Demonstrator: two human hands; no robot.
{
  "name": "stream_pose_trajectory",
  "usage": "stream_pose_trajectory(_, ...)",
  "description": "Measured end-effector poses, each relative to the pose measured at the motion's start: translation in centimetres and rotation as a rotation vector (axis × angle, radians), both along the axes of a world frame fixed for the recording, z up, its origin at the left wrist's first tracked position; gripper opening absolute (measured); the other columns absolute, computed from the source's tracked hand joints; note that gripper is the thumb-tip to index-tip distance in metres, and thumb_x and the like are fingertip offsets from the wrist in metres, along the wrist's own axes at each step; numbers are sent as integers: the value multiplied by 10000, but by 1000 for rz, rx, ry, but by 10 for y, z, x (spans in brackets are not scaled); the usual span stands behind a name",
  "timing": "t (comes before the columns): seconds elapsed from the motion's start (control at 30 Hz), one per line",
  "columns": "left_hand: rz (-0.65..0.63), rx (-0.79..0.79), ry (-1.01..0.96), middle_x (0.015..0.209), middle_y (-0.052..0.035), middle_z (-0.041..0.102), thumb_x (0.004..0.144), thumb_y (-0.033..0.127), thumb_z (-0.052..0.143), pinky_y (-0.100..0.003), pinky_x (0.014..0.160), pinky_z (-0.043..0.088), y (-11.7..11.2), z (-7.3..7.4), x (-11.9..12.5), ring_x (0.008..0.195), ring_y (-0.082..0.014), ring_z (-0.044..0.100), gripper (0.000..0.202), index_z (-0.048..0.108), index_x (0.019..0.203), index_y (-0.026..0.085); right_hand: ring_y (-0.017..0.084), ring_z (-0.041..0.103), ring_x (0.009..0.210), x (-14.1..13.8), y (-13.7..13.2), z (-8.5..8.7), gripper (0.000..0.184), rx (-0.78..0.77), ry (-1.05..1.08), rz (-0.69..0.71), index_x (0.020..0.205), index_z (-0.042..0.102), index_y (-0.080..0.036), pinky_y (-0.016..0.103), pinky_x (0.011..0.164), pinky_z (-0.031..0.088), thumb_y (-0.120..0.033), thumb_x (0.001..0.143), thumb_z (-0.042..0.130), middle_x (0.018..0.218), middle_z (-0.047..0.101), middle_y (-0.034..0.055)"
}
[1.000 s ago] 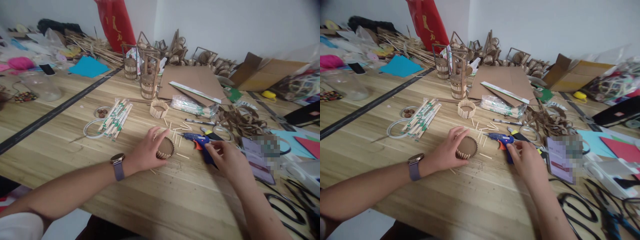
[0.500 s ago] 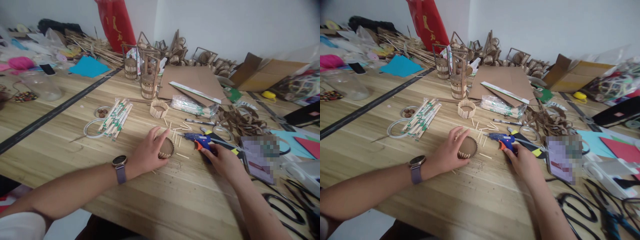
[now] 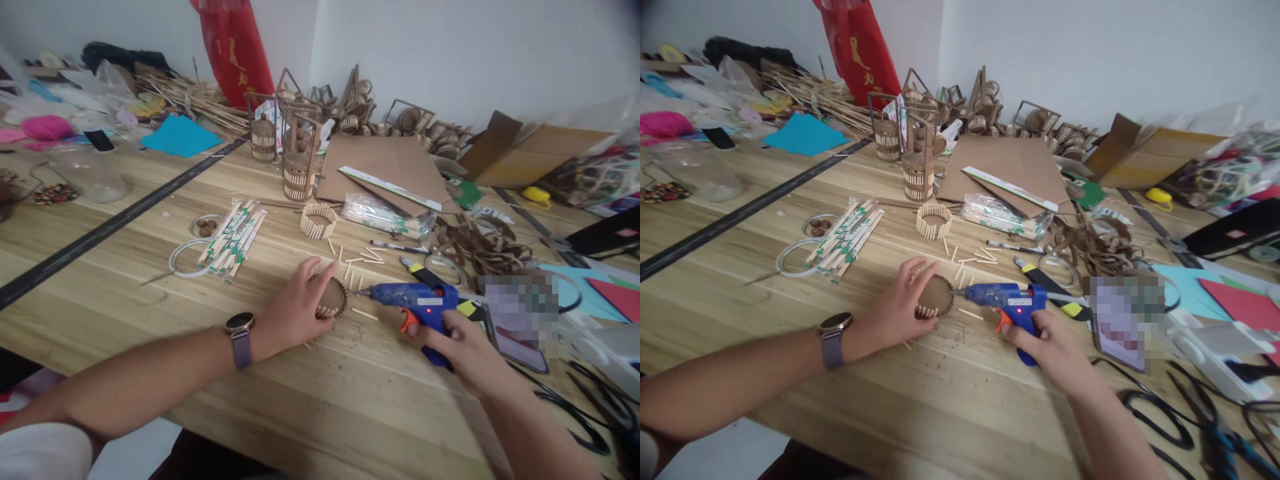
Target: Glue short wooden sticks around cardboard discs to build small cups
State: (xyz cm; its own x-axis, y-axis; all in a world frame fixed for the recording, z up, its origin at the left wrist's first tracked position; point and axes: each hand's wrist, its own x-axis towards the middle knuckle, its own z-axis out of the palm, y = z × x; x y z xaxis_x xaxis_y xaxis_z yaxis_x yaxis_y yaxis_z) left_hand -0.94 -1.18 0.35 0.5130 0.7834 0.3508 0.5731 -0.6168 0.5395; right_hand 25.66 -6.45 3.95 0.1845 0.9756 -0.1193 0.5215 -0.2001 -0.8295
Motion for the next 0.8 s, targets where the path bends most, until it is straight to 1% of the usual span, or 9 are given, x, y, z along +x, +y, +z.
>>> stream_pose_trajectory(0.03,1,-5,-2,1434,-176,255,701,148,739,-543,1106,373,0,0,0,1355,-359,360,936,194,1457,237,128,455,488,0,-3,-4,375,-34,31,17,583,603,-201,246,446,365,-546,597,749,517,510,-27)
stream_pose_trajectory(0.1,2,-15,-2,1436,-173,259,705,148,740,-543,1105,376,-1,1,-1,1356,-360,360,937,193,1458,245,147,496,516,-3,-6,-10,395,-77,84,50,673,683,-189,259,466,397,-573,608,752,560,576,1)
stream_pose_trajectory(0.2,2,-24,5,1434,-171,264,710,151,744,-547,1106,374,-2,3,-1,1365,-360,349,938,188,1458,257,180,564,601,-9,-9,-14,441,-77,96,101,816,737,-187,282,534,458,-593,645,747,685,669,42)
stream_pose_trajectory(0.3,5,-27,7,1430,-174,266,709,142,742,-545,1099,385,-2,4,-1,1367,-360,347,934,193,1456,255,195,606,670,-13,-10,-16,444,-33,68,169,837,731,-182,297,611,503,-603,697,712,773,705,60)
stream_pose_trajectory(0.43,-6,-1,2,1429,-172,276,708,127,734,-548,1110,371,-2,3,-1,1375,-359,335,933,194,1458,252,195,617,656,-15,-13,-17,407,-1,-35,255,810,712,-198,297,607,529,-597,752,653,731,697,40)
stream_pose_trajectory(0.57,-8,-1,-16,1443,-156,284,719,137,725,-563,1117,355,-2,1,-2,1381,-359,323,931,188,1467,275,213,655,703,-16,-15,-17,358,58,-102,323,858,709,-218,324,662,566,-558,779,624,786,723,42)
stream_pose_trajectory(0.7,-4,-8,-12,1451,-150,284,726,141,721,-554,1119,360,-2,0,-2,1385,-357,321,926,191,1473,273,228,685,757,-15,-17,-18,356,50,-131,361,890,719,-210,330,688,582,-531,815,587,822,735,56)
stream_pose_trajectory(0.8,-9,1,6,1447,-153,279,723,140,730,-548,1122,360,-3,0,-4,1387,-352,319,943,177,1475,274,241,701,803,-16,-18,-17,356,49,-168,395,940,738,-206,351,743,586,-503,830,577,882,754,69)
